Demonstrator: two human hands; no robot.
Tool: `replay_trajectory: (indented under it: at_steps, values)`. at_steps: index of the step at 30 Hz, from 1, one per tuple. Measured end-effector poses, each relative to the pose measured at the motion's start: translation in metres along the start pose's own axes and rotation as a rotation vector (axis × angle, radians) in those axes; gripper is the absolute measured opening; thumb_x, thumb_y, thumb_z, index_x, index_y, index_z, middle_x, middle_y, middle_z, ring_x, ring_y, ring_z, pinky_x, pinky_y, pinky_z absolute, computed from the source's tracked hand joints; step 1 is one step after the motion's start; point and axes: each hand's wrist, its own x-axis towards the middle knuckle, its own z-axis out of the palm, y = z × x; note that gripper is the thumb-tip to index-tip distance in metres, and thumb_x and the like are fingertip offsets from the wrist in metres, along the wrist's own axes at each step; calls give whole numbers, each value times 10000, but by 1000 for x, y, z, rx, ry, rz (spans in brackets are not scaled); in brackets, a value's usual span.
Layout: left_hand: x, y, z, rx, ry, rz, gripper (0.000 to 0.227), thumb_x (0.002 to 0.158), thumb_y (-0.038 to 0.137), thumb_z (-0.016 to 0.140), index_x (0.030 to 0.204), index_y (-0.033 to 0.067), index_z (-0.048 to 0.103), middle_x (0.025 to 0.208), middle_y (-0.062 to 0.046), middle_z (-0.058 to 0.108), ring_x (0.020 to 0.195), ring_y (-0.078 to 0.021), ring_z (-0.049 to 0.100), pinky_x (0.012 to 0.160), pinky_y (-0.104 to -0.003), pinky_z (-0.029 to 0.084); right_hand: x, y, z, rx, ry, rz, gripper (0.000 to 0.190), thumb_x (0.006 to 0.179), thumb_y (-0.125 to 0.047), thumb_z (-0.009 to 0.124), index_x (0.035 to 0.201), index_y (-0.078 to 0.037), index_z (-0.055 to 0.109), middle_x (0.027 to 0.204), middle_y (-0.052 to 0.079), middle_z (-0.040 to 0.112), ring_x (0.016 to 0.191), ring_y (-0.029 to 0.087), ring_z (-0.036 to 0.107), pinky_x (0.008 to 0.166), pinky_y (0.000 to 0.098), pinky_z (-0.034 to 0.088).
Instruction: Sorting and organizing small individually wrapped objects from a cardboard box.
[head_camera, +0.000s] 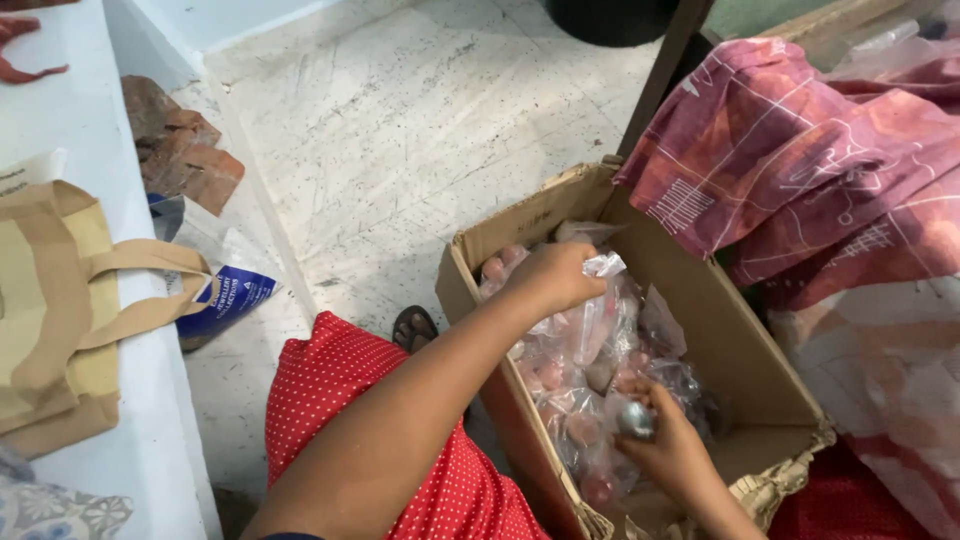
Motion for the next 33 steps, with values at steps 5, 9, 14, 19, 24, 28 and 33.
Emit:
replay_trajectory:
  at_steps: [5,9,14,19,24,28,33]
  values:
    - [12,-15,9,16,30,58,407,769,408,705,1079,145,737,972,-146,761,941,-324,731,819,-451,557,21,-51,-20,82,38,13,789,724,-100,843,1417,-120,467,1403,134,541,1230,273,573,945,385,547]
    - [5,3,-4,44,-29,-69,424,775,409,696,1114,155,711,945,-124,774,921,-295,744,827,-451,538,42,-47,-39,25,248,-126,926,777,-115,830,1544,-83,312,1552,211,344,1345,333,452,1002,427,483]
    - [5,1,7,-13,-34,-43,452,776,424,694,1136,151,721,987,-128,777,940,-292,741,842,-438,551,23,-58,-34,170,265,-113,720,831,-147,767,1468,-49,445,1431,174,466,1208,264,569,900,378,549]
    - [6,-5,50,-31,-106,30,519,766,453,724,1174,133,702,1081,-141,754,977,-308,733,864,-437,557,1,-106,-9,122,183,-119,537,863,-194,756,1344,-39,576,1253,133,556,1026,222,636,788,336,564]
    - [18,-33,105,-28,-194,71,602,749,429,793,1206,52,692,1125,-227,730,1039,-346,716,922,-435,553,-1,-115,-3,175,111,32,457,825,-234,772,1186,-51,560,1119,91,537,890,183,712,729,311,628]
    - [7,-19,90,-117,-294,107,552,763,462,758,1126,46,746,1061,-206,775,972,-310,751,871,-425,566,5,-51,-16,259,83,80,328,870,-183,761,1113,-21,612,1003,86,619,846,171,665,705,314,578]
    - [36,-45,92,-282,-119,227,673,822,578,829,1100,-24,712,996,-212,762,953,-247,726,883,-400,555,5,-25,-45,470,33,126,160,922,-80,688,1054,1,648,904,56,690,867,156,652,765,297,535]
